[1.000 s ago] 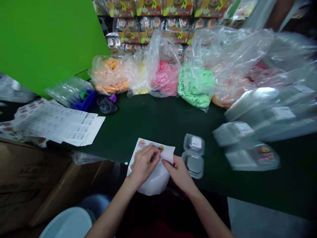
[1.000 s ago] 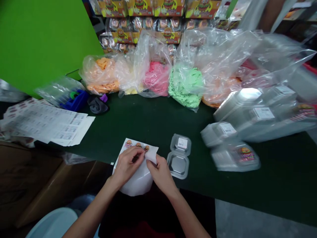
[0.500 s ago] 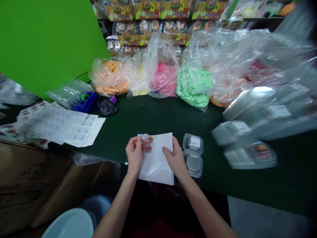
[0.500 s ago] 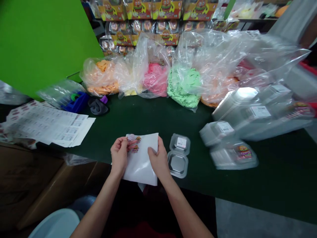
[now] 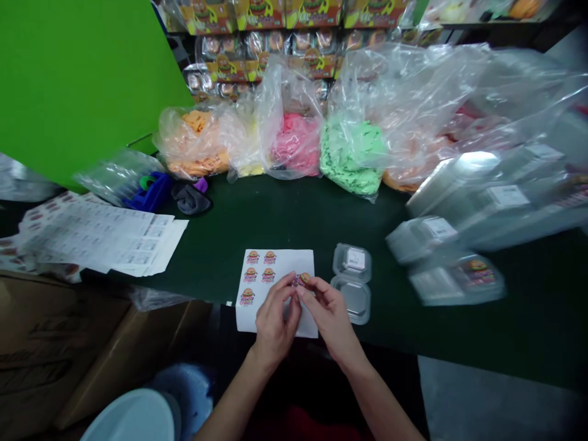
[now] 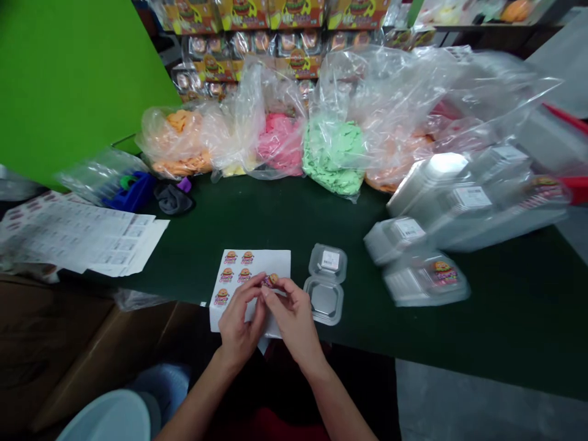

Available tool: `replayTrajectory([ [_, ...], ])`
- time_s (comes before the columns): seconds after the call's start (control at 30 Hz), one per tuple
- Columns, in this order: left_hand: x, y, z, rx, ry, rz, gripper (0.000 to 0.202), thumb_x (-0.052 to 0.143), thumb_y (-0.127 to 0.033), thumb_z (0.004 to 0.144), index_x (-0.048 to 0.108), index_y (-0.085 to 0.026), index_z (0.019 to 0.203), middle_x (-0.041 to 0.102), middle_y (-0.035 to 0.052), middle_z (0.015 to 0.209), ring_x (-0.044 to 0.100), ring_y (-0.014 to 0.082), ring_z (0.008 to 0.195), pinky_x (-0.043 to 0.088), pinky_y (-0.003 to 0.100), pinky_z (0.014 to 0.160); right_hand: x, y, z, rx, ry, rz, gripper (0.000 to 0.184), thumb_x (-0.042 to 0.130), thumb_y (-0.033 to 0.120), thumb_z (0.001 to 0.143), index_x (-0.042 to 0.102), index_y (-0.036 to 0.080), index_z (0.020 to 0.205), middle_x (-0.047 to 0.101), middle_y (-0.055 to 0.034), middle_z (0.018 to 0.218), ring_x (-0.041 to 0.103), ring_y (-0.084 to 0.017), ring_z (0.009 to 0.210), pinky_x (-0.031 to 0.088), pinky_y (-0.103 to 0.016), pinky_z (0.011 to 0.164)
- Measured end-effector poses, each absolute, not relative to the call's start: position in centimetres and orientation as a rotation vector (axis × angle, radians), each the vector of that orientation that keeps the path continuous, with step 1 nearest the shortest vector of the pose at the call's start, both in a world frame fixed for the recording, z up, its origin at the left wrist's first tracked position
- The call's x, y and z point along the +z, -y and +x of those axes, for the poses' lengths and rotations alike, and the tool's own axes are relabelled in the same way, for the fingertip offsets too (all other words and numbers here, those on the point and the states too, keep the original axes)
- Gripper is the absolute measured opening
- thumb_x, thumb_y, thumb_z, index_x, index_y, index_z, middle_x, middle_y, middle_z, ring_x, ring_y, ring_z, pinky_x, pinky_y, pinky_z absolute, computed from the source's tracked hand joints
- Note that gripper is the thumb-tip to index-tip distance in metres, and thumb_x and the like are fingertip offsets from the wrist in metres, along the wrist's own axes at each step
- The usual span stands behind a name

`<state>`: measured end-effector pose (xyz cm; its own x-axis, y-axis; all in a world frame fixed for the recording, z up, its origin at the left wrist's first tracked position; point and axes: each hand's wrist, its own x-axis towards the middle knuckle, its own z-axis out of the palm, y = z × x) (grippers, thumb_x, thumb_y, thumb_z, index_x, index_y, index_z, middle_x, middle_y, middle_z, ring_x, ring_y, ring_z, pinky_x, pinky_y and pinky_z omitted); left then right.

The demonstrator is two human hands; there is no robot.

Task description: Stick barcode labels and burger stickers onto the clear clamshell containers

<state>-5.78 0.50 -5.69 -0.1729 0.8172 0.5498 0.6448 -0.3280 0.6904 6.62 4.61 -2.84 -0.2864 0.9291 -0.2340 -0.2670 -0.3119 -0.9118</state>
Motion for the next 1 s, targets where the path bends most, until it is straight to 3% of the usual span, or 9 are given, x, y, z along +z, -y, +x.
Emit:
replayTrajectory([
  [0.2,-1.5,-0.8,-6.9,1.358,-1.686,1.751,0.018,0.065,-0.022,0.102,0.068,-0.023,0.119,0.071,0.0116,0.137,0.067,0.0272,0.130,0.053,0.048,0.113,-2.2,-5.0,9.1,1.653,1.204,-1.033,0.013,0.073,0.034,0.092,0.075,0.022,0.094,0.073,-0.0027,0.097,0.068,-0.020,0.094,0.055,-0.032,0.090],
  [0.3,1.0,-2.3,-7.9,1.151,-1.557,1.786,0.016,0.066,-0.027,0.102,0.071,-0.025,0.116,0.075,0.0093,0.126,0.068,0.0267,0.123,0.051,0.048,0.112,-1.1,-5.0,10.4,1.541,1.471,-1.004,0.013,0.066,0.030,0.096,0.075,0.023,0.092,0.070,-0.0035,0.097,0.066,-0.021,0.094,0.053,-0.034,0.089],
  [0.43,2.6,-3.6,-7.9,0.977,-1.376,1.912,0.009,0.065,-0.027,0.103,0.071,-0.024,0.099,0.077,0.0064,0.113,0.070,0.0238,0.111,0.048,0.047,0.112,-0.2,-4.7,11.6,1.431,1.625,-1.014,0.014,0.064,0.027,0.097,0.077,0.023,0.092,0.072,-0.0045,0.100,0.067,-0.022,0.096,0.053,-0.035,0.091],
  [0.53,2.9,-3.9,-6.8,1.016,-1.394,1.931,0.013,0.062,-0.027,0.104,0.070,-0.023,0.095,0.075,0.0065,0.110,0.068,0.0233,0.108,0.048,0.044,0.108,-0.4,-4.4,12.8,1.445,1.573,-1.062,0.023,0.066,0.029,0.096,0.081,0.025,0.114,0.075,-0.0053,0.108,0.070,-0.023,0.102,0.054,-0.038,0.097],
  [0.63,3.3,-4.2,-5.6,1.219,-1.519,1.816,0.015,0.063,-0.029,0.103,0.071,-0.022,0.093,0.072,0.0077,0.113,0.066,0.0238,0.109,0.050,0.041,0.102,-1.2,-4.3,15.4,1.429,1.287,-1.173,0.044,0.072,0.037,0.093,0.073,0.026,0.136,0.078,-0.0061,0.111,0.072,-0.024,0.103,0.056,-0.041,0.098],
  [0.87,2.5,-6.3,-2.9,1.152,-1.387,1.450,0.016,0.070,-0.032,0.097,0.074,-0.019,0.088,0.072,0.0026,0.085,0.062,0.0168,0.079,0.048,0.029,0.077,-3.9,-4.1,22.2,1.208,0.912,-1.400,0.037,0.084,0.050,0.082,0.083,0.024,0.109,0.082,-0.0063,0.096,0.074,-0.025,0.095,0.056,-0.043,0.097],
  [1.0,0.5,-7.4,-1.2,1.002,-1.297,1.360,0.015,0.072,-0.032,0.094,0.077,-0.019,0.096,0.073,0.0026,0.085,0.064,0.0161,0.079,0.048,0.028,0.075,-4.8,-3.4,22.2,1.237,0.892,-1.397,0.035,0.084,0.051,0.081,0.083,0.024,0.104,0.083,-0.0068,0.094,0.075,-0.025,0.092,0.057,-0.041,0.093],
])
